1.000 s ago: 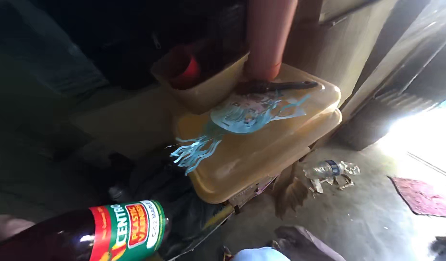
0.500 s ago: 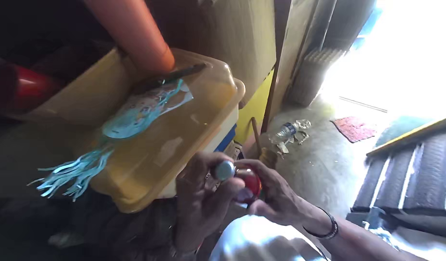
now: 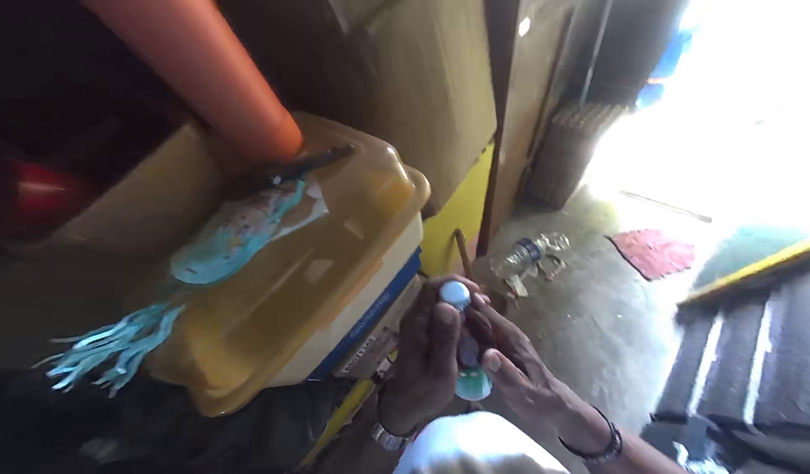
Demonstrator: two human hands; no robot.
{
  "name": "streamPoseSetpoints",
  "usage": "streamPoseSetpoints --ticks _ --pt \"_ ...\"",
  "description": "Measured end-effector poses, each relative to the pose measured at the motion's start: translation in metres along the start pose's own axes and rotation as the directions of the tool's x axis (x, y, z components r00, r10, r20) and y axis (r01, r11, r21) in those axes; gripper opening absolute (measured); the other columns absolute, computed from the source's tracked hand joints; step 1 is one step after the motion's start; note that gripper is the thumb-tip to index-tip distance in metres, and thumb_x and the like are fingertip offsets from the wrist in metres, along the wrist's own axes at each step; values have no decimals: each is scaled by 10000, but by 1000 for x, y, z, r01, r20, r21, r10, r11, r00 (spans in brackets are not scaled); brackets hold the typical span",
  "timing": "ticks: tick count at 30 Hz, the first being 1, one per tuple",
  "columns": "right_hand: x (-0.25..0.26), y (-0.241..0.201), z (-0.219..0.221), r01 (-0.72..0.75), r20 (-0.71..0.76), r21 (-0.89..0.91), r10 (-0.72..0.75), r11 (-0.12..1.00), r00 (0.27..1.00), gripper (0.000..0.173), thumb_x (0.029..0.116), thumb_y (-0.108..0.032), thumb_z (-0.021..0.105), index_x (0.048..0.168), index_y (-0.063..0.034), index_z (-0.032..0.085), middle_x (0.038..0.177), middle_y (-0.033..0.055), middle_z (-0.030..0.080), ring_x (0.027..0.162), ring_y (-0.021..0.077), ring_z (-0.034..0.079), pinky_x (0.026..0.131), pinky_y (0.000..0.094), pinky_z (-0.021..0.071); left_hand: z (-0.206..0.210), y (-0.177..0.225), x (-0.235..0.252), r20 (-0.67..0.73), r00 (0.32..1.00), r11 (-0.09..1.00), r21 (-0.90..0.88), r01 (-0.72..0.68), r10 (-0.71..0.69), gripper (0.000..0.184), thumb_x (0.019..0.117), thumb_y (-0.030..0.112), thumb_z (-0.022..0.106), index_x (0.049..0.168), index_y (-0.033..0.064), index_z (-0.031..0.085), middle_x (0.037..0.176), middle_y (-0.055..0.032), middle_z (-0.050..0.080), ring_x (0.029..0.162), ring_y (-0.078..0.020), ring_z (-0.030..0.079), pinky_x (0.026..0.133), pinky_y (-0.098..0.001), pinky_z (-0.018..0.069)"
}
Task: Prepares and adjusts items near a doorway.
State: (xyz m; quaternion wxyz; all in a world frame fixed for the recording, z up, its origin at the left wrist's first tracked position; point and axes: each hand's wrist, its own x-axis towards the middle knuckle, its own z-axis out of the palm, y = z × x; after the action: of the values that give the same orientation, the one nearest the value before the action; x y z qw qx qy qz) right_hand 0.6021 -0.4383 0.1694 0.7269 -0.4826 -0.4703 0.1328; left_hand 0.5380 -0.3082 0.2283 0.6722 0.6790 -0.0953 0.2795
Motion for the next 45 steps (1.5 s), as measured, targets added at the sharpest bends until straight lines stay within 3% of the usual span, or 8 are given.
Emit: streamPoseSetpoints --ticks 9,16,23,30,35,39,42,45 --pt "43 -9 32 -68 46 98 63 993 997 507 1033 -539 520 1270 -102 619 1050 -39 696 927 13 663 815 211 579 -26 16 -9 -101 980 951 278 -136 170 483 1084 480 413 1187 61 631 1020 -34 671 925 -96 652 843 -276 569" --pt "56 -3 38 -10 -75 103 18 995 997 524 1055 -464 522 1306 -17 633 1180 22 713 1058 31 663 946 248 560 -43 -6 2 -21 976 908 370 -196 218 457 1100 485 325 1153 149 630 1139 11 707 1286 -144 572 1248 -451 255" --pt "46 -5 21 66 -324 23 -56 998 945 403 1048 -416 568 1159 -49 695 1034 -1 715 947 30 665 849 226 568 -12 -33 20 78 984 987 6 -159 158 443 1098 458 369 1224 119 624 1173 -16 681 1191 -172 631 1130 -414 469" --pt "13 -7 -24 -59 -514 -97 1 993 858 498 1034 -487 560 901 -18 665 762 -11 649 704 7 620 639 196 531 37 -68 31 231 971 997 -57 -56 68 436 1099 468 362 1182 126 620 1114 13 671 1143 -141 632 1088 -379 492" --pt "-7 -11 -100 63 -499 -32 -70 998 864 450 1054 -420 554 1119 9 673 1014 15 702 948 16 653 853 219 558 97 -98 61 340 938 998 -4 -61 59 449 1090 490 371 1221 151 636 1165 -2 674 1231 -197 599 1143 -438 444" --pt "-31 -21 -189 40 -462 -217 -139 975 876 722 952 -526 672 1353 65 559 1299 128 644 1215 115 608 1064 301 510 171 -120 105 388 913 993 -43 -114 122 457 1093 498 335 1209 172 635 1165 1 714 1281 -256 591 1209 -509 360" --pt "-59 -35 -269 -174 -423 -281 41 944 905 995 711 -320 939 1488 31 426 1406 120 593 1295 120 567 1132 308 468 242 -136 141 382 912 978 -194 -80 151 421 1091 478 380 1247 169 619 1116 -8 726 1181 -238 661 1147 -468 462" --pt "-82 -33 -343 -308 -470 -327 129 893 873 983 674 -263 972 1475 -17 459 1360 81 639 1249 113 613 1101 323 514 313 -167 173 389 909 959 -282 -39 151 429 1090 474 389 1272 154 609 1087 -23 712 1077 -201 684 1016 -401 555"
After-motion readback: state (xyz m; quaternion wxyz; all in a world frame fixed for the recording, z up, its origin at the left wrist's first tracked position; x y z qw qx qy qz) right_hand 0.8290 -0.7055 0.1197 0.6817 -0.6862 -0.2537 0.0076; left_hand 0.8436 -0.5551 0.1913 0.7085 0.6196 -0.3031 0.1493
